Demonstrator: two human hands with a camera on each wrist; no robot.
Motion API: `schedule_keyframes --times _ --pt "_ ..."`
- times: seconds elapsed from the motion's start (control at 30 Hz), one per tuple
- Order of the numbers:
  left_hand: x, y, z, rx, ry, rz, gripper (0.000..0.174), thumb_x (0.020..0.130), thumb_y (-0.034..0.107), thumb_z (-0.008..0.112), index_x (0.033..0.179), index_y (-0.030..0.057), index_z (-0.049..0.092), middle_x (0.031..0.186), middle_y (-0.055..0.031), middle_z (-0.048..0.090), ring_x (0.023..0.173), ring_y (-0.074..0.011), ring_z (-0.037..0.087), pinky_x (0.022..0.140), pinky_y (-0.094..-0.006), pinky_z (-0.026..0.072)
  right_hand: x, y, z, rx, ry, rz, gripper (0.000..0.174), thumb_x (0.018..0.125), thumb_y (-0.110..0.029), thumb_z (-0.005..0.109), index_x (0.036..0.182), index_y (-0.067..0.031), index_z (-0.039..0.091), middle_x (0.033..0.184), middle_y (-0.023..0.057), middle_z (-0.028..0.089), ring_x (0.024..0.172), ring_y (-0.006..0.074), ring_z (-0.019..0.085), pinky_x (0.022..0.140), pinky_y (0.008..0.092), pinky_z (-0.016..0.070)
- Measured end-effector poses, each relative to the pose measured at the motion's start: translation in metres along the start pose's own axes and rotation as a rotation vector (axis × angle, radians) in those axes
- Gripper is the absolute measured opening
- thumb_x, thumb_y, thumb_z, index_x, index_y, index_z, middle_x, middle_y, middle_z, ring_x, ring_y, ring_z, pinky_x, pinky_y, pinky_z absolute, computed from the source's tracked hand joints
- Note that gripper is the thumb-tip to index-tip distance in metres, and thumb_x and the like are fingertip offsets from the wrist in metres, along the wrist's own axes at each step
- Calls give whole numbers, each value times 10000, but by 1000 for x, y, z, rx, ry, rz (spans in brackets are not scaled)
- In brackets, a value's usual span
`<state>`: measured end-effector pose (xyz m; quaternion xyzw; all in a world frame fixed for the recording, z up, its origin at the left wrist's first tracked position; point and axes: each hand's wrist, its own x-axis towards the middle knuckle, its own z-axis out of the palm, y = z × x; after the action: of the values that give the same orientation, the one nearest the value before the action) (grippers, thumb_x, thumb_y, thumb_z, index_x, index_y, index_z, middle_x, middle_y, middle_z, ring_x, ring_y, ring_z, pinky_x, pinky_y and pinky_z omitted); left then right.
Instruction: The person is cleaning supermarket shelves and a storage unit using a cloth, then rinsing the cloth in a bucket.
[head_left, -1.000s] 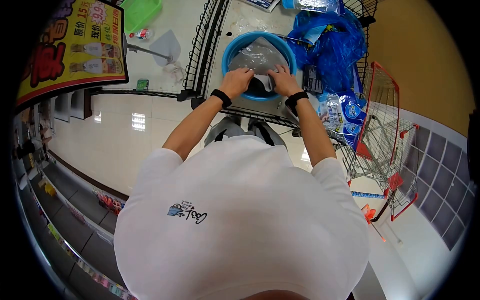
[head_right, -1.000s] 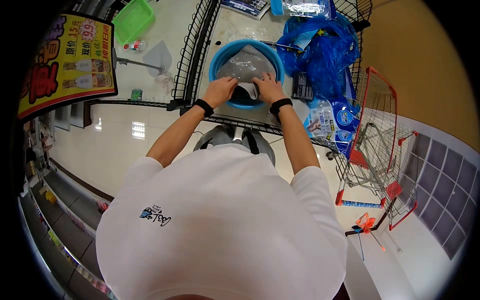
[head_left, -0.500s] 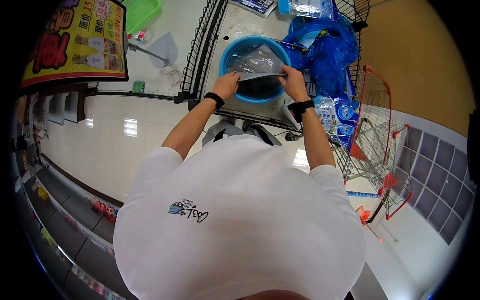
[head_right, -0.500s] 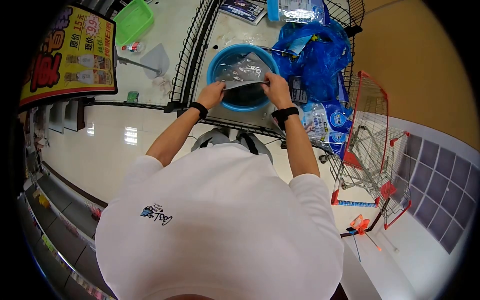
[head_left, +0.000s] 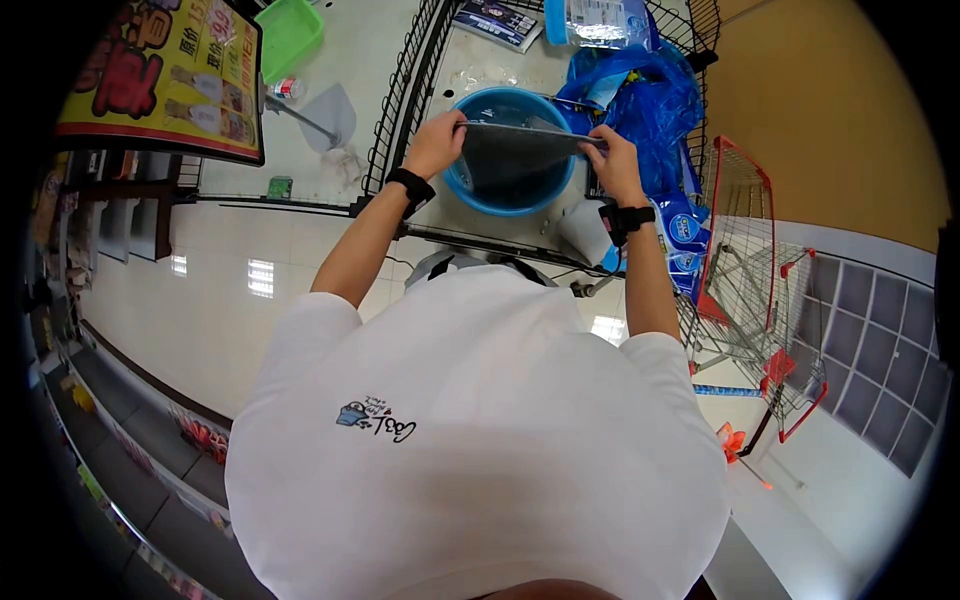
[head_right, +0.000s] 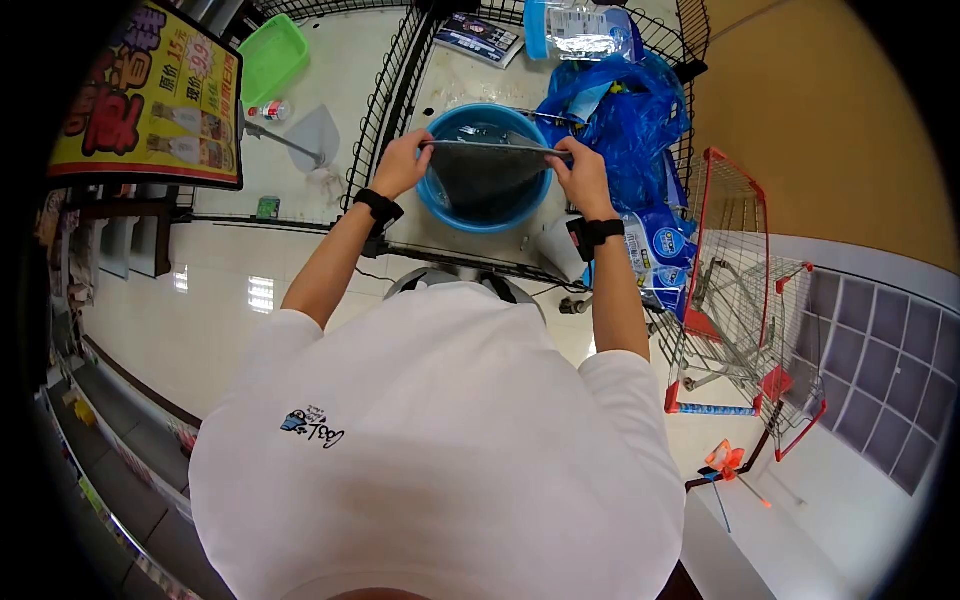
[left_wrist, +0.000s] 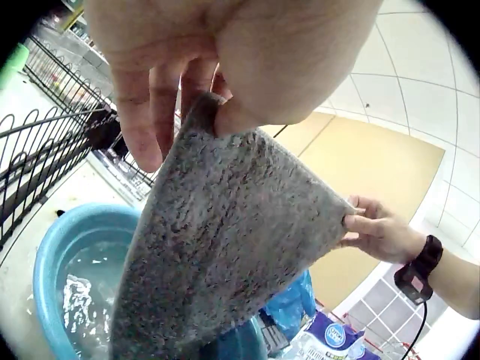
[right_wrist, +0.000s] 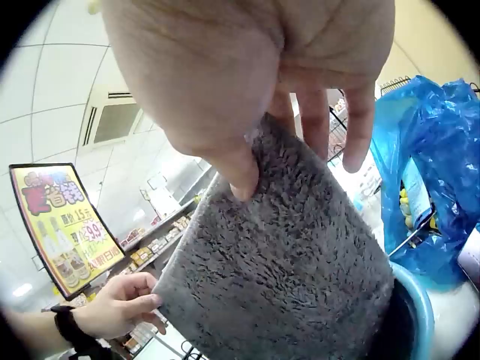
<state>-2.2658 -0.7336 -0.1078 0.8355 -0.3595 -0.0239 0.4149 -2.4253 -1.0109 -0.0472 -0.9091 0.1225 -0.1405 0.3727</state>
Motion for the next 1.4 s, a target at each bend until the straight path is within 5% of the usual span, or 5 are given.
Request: schedule_keyframes --times 0.6,0.9,1.07,1.23,1.4 --pt "43 66 -84 -61 177 103 121 839 67 607 940 6 632 842 -162 657 707 -303 647 645 -349 514 34 -44 -49 84 110 -162 134 890 -77 577 982 4 630 858 168 679 772 288 685 706 342 526" --pt "49 -20 -18 86 -27 -14 101 799 81 640 886 31 650 836 -148 667 744 -300 650 685 -364 511 56 34 32 -31 90 -94 125 856 -110 608 937 -27 656 829 189 672 767 361 656 692 403 510" --pt "31 -46 37 234 -377 45 148 772 78 588 901 40 650 946 -166 652 899 -358 618 780 -440 501 45 72 99 -132 -266 -31 237 834 -148 587 1040 -40 635 942 201 670 912 404 627 766 452 506" --pt "15 -66 92 456 -693 235 274 779 63 571 1033 7 655 1365 -107 522 1270 -328 470 1023 -397 422 22 82 151 -494 -595 -218 515 856 -117 533 1358 -34 446 1383 141 486 1334 320 401 987 483 423" --pt "10 -89 126 603 -892 216 411 795 84 565 1199 34 622 1479 -60 388 1389 -280 316 1087 -423 344 17 90 181 -768 -893 -148 390 926 -171 433 1271 -71 584 1470 40 410 1394 276 301 1095 502 268"
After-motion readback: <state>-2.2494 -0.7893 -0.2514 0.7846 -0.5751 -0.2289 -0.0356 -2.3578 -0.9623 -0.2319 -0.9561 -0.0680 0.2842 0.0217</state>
